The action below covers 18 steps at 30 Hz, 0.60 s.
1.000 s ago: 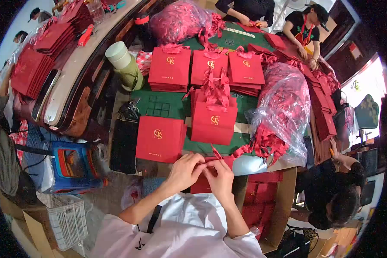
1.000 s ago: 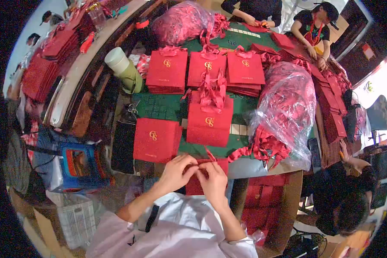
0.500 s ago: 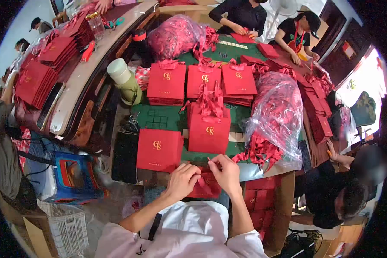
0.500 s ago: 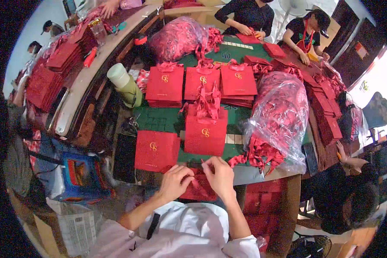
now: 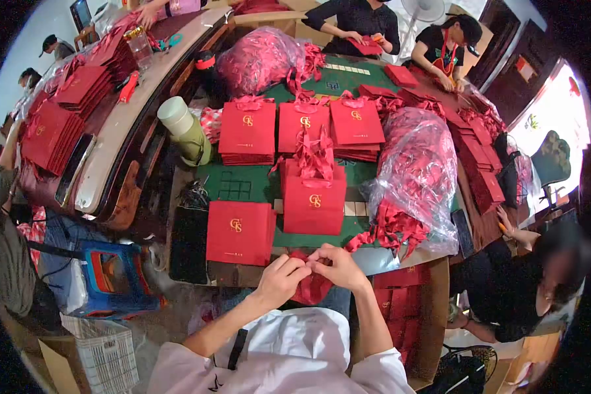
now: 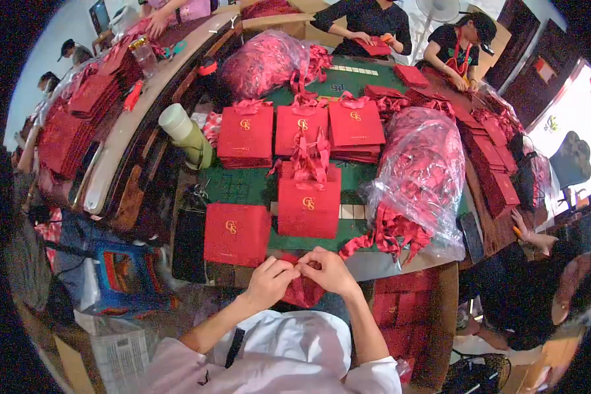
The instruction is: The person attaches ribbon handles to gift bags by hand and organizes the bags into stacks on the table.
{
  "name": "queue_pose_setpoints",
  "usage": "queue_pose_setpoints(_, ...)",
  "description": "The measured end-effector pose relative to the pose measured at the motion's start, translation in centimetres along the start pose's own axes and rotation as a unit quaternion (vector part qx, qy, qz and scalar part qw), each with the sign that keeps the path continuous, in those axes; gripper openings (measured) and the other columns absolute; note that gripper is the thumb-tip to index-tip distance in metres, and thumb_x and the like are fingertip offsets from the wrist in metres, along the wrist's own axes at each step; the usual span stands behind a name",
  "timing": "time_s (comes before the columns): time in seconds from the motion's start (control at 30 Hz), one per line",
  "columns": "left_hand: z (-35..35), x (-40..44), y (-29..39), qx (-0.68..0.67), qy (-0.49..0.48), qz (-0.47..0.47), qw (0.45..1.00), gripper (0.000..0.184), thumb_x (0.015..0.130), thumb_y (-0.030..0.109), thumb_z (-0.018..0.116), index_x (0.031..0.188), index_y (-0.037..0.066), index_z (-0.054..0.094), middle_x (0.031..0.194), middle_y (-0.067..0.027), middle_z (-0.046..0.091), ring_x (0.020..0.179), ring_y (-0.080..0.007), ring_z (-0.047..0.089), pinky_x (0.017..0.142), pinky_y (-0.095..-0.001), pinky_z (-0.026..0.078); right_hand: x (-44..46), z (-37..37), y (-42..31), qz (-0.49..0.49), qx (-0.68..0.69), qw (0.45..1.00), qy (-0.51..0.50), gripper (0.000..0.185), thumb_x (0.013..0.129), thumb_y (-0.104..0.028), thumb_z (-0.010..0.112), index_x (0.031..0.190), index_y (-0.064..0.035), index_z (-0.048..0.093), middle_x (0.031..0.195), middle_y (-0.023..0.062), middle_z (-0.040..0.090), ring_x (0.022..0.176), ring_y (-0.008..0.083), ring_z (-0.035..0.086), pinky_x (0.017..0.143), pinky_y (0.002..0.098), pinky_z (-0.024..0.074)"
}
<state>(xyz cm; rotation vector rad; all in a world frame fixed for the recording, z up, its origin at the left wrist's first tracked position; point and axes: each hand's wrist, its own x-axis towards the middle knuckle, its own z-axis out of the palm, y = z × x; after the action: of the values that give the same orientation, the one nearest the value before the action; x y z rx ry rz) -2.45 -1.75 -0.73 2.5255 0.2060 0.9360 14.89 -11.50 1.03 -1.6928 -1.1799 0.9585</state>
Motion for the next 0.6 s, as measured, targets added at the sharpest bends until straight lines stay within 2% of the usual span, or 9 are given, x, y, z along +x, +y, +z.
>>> queue_pose_setpoints(0.1,0.1,0.1,0.1,0.002,-0.004,0.01,1.0,0.02,0.073,0.004,0.063,0.093,0.007,0.065,0.092,-0.0049,0.058,0.078,-0.0228,0.054,0.069,-0.0335,0.049,0.1,0.0,0.2,0.012,0.003,1.0,0.003,0.015,0.083,-0.015,0.071,0.091,-0.0029,0.072,0.079,0.0072,0.061,0.076,0.0164,0.059,0.069,0.0302,0.0468)
queue_pose_setpoints(0.17,0.1,0.2,-0.1,-0.008,0.006,0.018,1.0,0.023,0.07,0.0,0.068,0.091,0.009,0.068,0.09,-0.0043,0.059,0.075,-0.0231,0.055,0.064,-0.0328,0.049,0.0,0.1,0.8,0.007,0.004,1.0,0.002,0.015,0.083,-0.015,0.072,0.091,-0.0032,0.073,0.08,0.0073,0.062,0.076,0.0171,0.059,0.07,0.0308,0.047)
queue_pose_setpoints(0.33,0.1,0.5,-0.3,-0.013,0.007,0.04,0.999,0.021,0.071,0.002,0.068,0.091,0.009,0.068,0.091,-0.0045,0.059,0.076,-0.0229,0.056,0.063,-0.0325,0.049,-0.1,-0.5,1.0,-0.005,-0.03,1.0,-0.004,0.013,0.083,-0.015,0.072,0.09,-0.0044,0.074,0.083,0.0073,0.064,0.079,0.0188,0.059,0.074,0.0328,0.0475)
queue_pose_setpoints(0.6,-0.1,0.8,-0.3,-0.008,-0.011,0.042,0.999,0.016,0.075,0.004,0.067,0.089,0.007,0.064,0.092,-0.0063,0.058,0.077,-0.0245,0.057,0.067,-0.0331,0.049,-0.2,-0.5,2.0,0.003,0.082,0.996,-0.024,0.007,0.083,-0.008,0.072,0.088,-0.0026,0.074,0.085,0.0047,0.063,0.091,0.016,0.056,0.083,0.0288,0.0443)
